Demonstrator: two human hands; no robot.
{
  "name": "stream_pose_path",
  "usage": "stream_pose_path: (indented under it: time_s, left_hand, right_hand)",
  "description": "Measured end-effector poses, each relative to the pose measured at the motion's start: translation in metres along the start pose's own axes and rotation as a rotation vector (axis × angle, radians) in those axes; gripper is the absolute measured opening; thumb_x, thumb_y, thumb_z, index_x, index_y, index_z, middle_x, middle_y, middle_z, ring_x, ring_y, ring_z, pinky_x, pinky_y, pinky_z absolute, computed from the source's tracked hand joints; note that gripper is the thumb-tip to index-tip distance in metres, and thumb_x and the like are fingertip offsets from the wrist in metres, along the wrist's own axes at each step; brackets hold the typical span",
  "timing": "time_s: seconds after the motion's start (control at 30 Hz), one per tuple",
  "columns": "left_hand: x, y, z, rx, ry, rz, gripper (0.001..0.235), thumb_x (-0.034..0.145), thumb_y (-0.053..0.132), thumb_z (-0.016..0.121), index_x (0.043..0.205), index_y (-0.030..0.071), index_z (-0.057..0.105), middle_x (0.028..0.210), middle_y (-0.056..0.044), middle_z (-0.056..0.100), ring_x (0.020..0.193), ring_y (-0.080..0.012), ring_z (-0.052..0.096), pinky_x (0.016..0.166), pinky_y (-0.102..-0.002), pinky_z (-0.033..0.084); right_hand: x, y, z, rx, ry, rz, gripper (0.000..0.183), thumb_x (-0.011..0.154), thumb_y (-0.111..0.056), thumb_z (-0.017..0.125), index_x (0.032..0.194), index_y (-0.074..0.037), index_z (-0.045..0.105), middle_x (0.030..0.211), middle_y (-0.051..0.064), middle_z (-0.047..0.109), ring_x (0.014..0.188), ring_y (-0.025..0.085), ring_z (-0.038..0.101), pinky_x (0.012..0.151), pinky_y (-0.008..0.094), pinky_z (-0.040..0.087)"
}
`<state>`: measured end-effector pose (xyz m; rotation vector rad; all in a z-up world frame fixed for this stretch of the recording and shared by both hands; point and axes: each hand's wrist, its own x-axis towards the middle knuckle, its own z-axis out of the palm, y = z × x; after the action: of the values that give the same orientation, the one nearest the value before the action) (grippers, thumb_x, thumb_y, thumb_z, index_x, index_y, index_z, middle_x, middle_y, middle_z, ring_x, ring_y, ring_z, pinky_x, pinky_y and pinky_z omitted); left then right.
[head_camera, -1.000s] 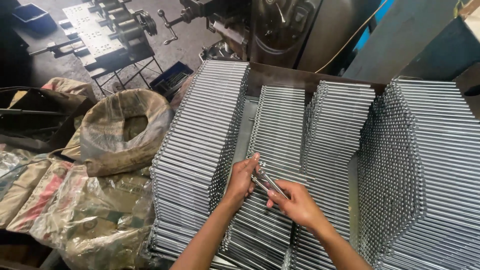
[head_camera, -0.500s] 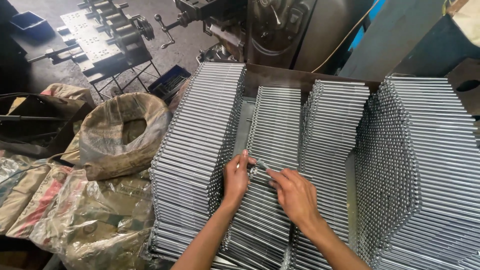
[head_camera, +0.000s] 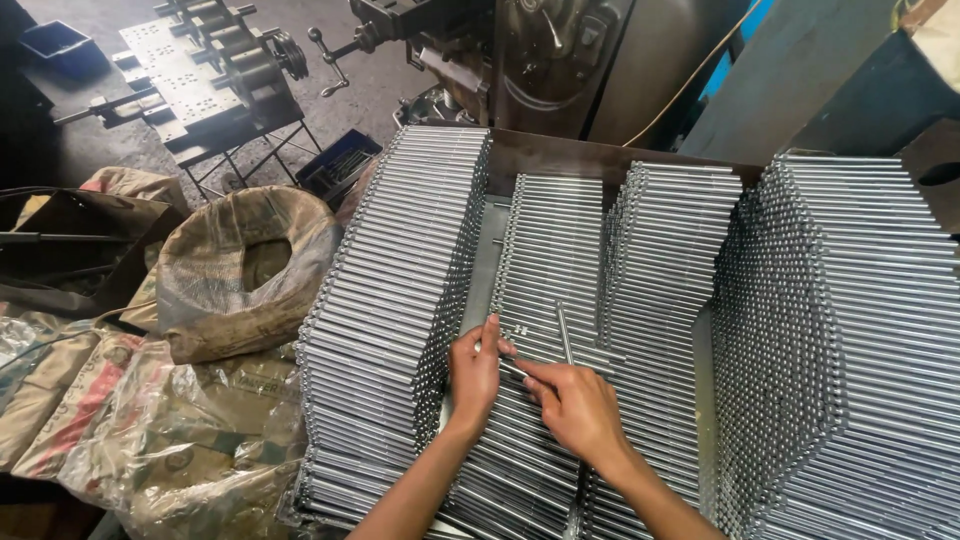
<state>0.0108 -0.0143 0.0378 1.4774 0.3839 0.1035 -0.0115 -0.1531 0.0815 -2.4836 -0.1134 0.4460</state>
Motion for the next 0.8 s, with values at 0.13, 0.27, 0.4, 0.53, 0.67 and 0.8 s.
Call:
stream_pose_path:
  time_s: [0.13, 0.27, 0.4, 0.53, 0.67, 0.8]
  left_hand:
    - [-0.005, 0.003, 0.004, 0.061, 0.008, -0.04, 0.048, 0.103, 0.042, 0.046, 0.073, 0.01, 0.065, 0.071, -0.005, 0.072, 0.07, -0.0178, 0.068, 0.083, -0.034, 0.054]
    - [0.009, 0.001, -0.003, 0.065, 0.116, 0.002, 0.05, 0.103, 0.042, 0.045, 0.075, 0.01, 0.072, 0.078, -0.005, 0.077, 0.078, -0.0209, 0.072, 0.097, -0.04, 0.051]
    - [0.014, 0.008, -0.004, 0.01, 0.112, 0.074, 0.042, 0.102, 0.041, 0.048, 0.077, 0.013, 0.066, 0.093, -0.004, 0.079, 0.09, -0.0187, 0.072, 0.093, -0.036, 0.052]
    - [0.018, 0.007, -0.006, -0.198, -0.007, -0.139, 0.019, 0.096, 0.025, 0.065, 0.105, 0.008, 0.067, 0.108, -0.01, 0.074, 0.042, -0.0085, 0.046, 0.034, -0.021, 0.04]
    - [0.021, -0.008, 0.002, -0.13, -0.091, -0.023, 0.011, 0.095, 0.008, 0.068, 0.107, 0.005, 0.067, 0.11, -0.01, 0.07, 0.054, -0.0126, 0.064, 0.042, -0.023, 0.054]
    - [0.017, -0.014, 0.02, -0.146, -0.071, 0.013, 0.006, 0.098, 0.007, 0.061, 0.102, 0.007, 0.065, 0.111, -0.007, 0.069, 0.056, -0.0126, 0.064, 0.046, -0.024, 0.055]
  right_hand:
    - [0.004, 0.002, 0.006, -0.074, 0.135, -0.192, 0.042, 0.092, -0.012, 0.063, 0.129, -0.028, 0.069, 0.095, -0.005, 0.077, 0.076, 0.012, 0.074, 0.065, 0.032, 0.06]
    - [0.008, 0.016, 0.012, -0.187, 0.263, -0.388, 0.034, 0.095, -0.026, 0.062, 0.128, -0.031, 0.07, 0.082, -0.007, 0.072, 0.072, 0.017, 0.064, 0.041, 0.041, 0.048]
    - [0.03, 0.054, 0.032, -0.591, 0.522, -0.58, 0.051, 0.09, -0.036, 0.068, 0.138, -0.027, 0.056, 0.145, 0.019, 0.051, 0.13, 0.038, 0.049, 0.109, 0.056, 0.039]
    - [0.037, 0.08, 0.044, -0.628, 0.437, -0.361, 0.073, 0.097, -0.045, 0.053, 0.157, -0.012, 0.029, 0.162, 0.03, 0.02, 0.15, 0.045, 0.02, 0.119, 0.062, 0.014]
    - [0.038, 0.082, 0.046, -0.653, 0.437, -0.355, 0.067, 0.098, -0.041, 0.05, 0.156, -0.014, 0.031, 0.162, 0.029, 0.021, 0.15, 0.044, 0.02, 0.119, 0.062, 0.015]
    - [0.029, 0.068, 0.043, -0.625, 0.444, -0.369, 0.067, 0.1, -0.041, 0.047, 0.158, -0.013, 0.028, 0.163, 0.03, 0.018, 0.152, 0.045, 0.017, 0.119, 0.063, 0.012]
